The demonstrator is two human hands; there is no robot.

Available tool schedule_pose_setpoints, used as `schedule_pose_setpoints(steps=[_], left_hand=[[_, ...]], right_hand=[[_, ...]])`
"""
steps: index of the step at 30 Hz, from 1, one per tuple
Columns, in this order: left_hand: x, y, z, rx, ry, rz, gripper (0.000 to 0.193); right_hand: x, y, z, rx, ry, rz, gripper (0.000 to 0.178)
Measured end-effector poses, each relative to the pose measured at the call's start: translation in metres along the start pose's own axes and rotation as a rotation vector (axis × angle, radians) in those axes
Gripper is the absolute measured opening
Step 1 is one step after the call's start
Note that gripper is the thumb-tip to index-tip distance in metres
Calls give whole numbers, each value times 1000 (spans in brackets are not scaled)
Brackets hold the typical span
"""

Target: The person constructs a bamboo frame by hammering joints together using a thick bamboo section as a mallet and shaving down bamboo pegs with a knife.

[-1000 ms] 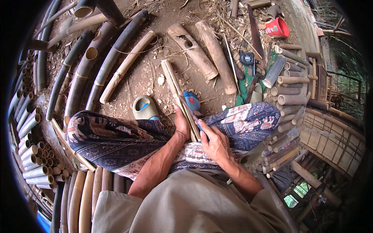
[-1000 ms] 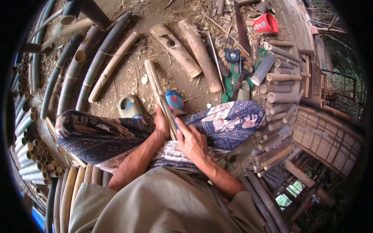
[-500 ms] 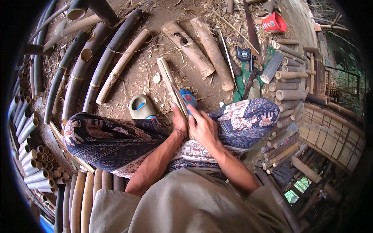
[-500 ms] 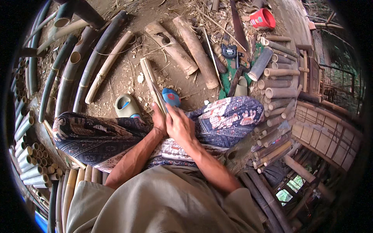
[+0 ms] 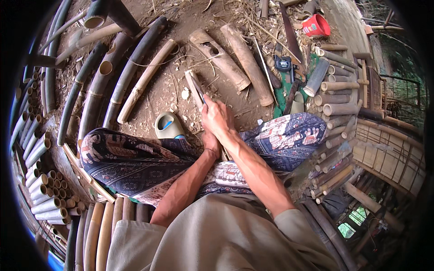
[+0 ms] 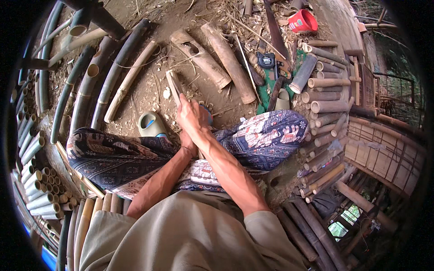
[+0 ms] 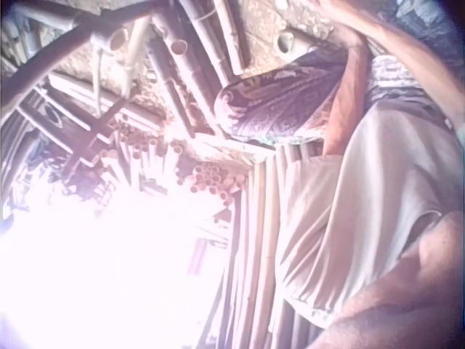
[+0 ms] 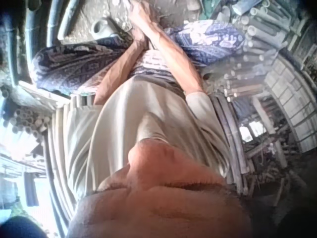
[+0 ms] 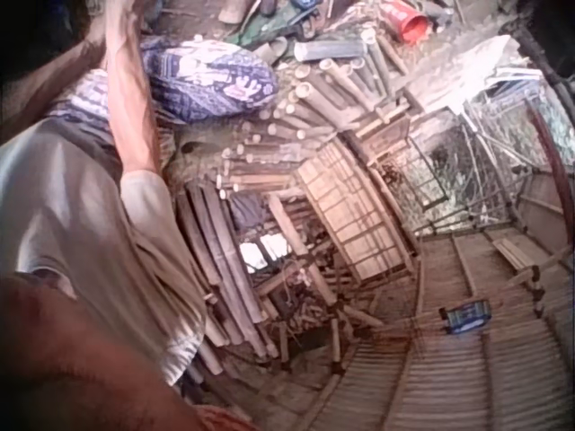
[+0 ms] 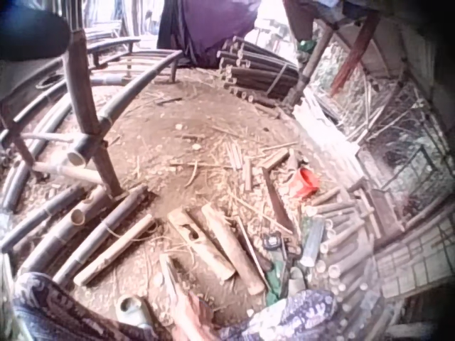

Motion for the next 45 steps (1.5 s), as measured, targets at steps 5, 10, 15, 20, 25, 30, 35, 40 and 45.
schedule_pose_setpoints(steps=[5,10,15,20,25,30,35,40,45], left_hand=[[-20,11,17,-28,68,-123,83],[-37,16,49,58,115,-194,77],[-26,12,43,99,267,-487,75],[-45,11,44,11,467,-672,63],[-66,9,51,-12,603,-990,53],[-72,12,57,46,704,-1011,53],[-61,-15,26,-155,410,-882,72],[-62,-5,25,51,289,-248,69],[-59,8,44,267,-97,265,60]], right_hand=[[22,-20,-31,59,39,81,35],[38,-98,-3,243,237,1,44],[25,-150,19,18,79,104,46],[12,-221,16,167,96,-61,44],[-25,-370,-38,530,238,-245,41],[-19,-422,-52,583,167,-77,41],[-56,-512,-70,351,134,-35,41],[-45,-491,-37,-344,-8,222,42],[-26,-256,18,14,85,-669,56]])
Point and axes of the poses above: each hand's wrist, its own z-axis away from the middle knuckle, its own y-axis out of the palm, x = y × z, the point moved 1 cm from there along -z, towards the middle knuckle, and after that the axes turned 1 degree about z, right-handed, at the moved point
